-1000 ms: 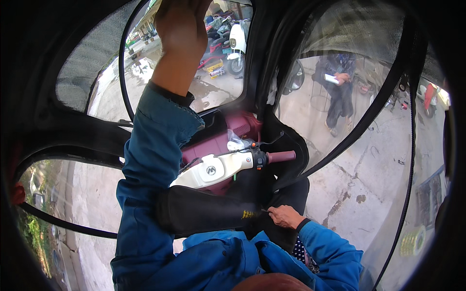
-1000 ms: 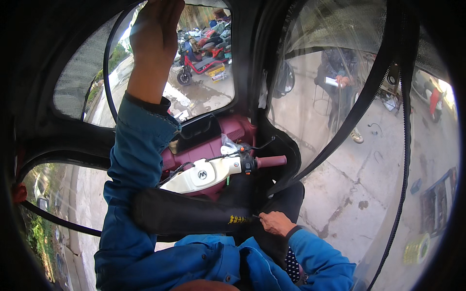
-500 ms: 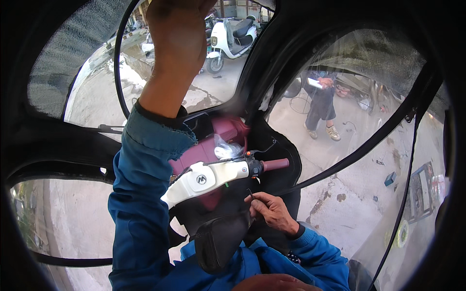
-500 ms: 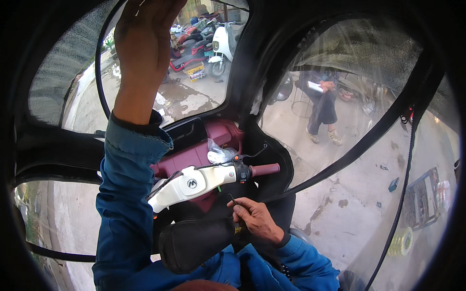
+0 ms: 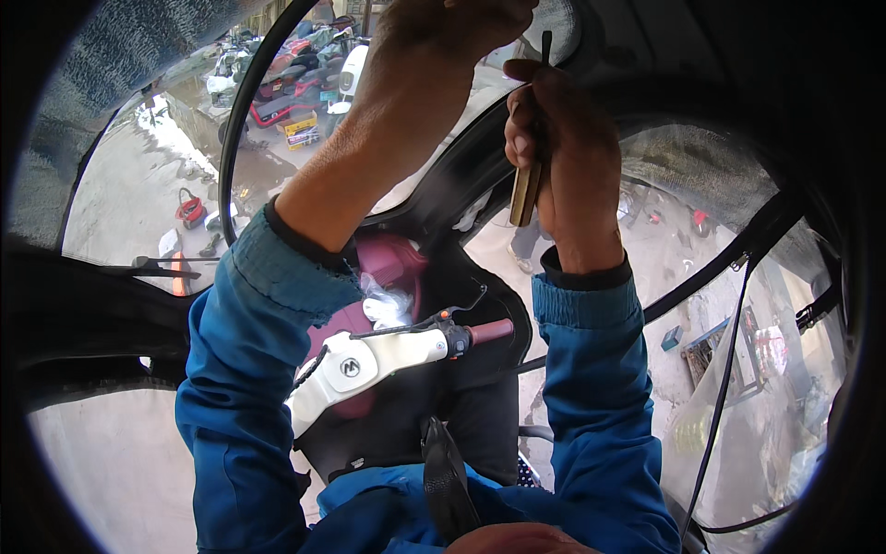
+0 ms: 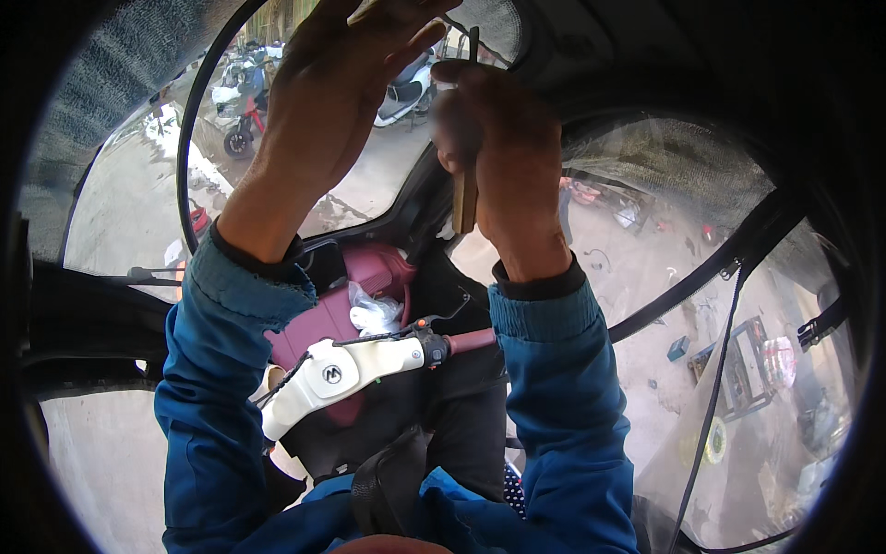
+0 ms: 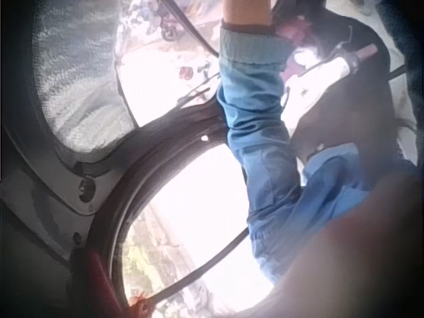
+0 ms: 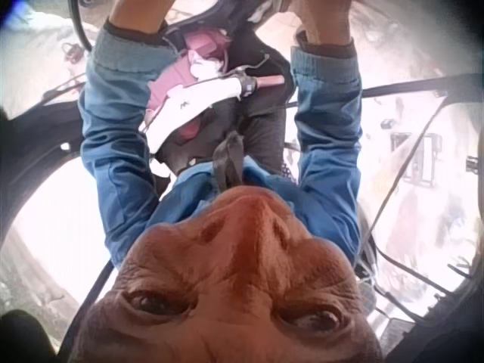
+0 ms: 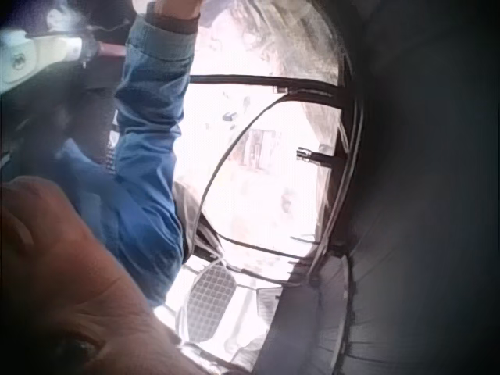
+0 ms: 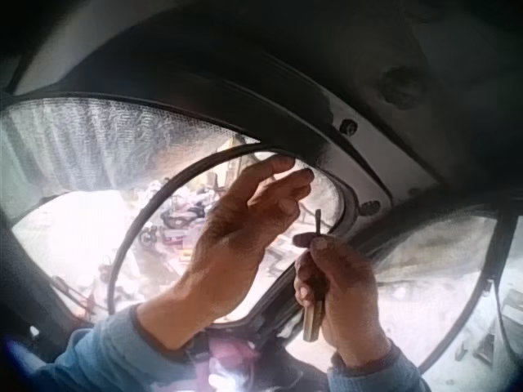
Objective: The person repeatedly uses a small metal tool to pry and reseat the zipper of a transparent scooter cover. They work along the top edge and side seams, adjusting the zipper tape and cover fabric while seated on the scooter.
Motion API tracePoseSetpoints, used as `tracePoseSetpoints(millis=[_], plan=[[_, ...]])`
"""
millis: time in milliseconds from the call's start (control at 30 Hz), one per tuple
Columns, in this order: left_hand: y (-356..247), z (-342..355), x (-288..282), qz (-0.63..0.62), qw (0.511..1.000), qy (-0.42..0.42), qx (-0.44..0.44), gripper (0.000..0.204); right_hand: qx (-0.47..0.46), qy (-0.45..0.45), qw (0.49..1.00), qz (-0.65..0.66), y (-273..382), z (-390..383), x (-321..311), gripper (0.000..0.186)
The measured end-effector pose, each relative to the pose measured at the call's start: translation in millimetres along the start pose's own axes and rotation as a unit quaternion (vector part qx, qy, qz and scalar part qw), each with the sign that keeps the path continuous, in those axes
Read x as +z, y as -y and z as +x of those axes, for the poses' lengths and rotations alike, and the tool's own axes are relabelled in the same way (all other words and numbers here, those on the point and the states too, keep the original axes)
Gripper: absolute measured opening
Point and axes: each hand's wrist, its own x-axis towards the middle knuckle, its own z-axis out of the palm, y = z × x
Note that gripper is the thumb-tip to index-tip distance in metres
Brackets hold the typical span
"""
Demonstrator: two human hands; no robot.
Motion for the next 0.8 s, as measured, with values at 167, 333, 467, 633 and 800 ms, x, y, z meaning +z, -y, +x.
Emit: tracePoseSetpoints(millis=[167, 333, 467, 633, 800], plan=[[0, 1, -2, -0.053, 0.998, 0.041, 0.010, 0.055, 0.007, -0.048, 0.998, 0.039, 6, 33, 5, 0.035], [6, -1, 6, -0.099, 0.995, 0.004, -0.026, 0.058, -0.010, -0.022, 0.995, 0.095, 11, 36, 1, 0.033], [14, 4, 15, -0.122, 0.992, 0.003, 0.022, 0.055, -0.050, 0.029, 0.981, 0.185, 10, 38, 2, 0.033], [7, 5, 23, -0.117, 0.992, -0.054, 0.000, 0.050, -0.056, -0.036, 0.976, 0.206, 10, 32, 12, 0.030], [2, 10, 21, -0.067, 0.997, -0.045, 0.012, 0.052, -0.082, -0.071, 0.981, 0.160, 6, 38, 17, 0.028]])
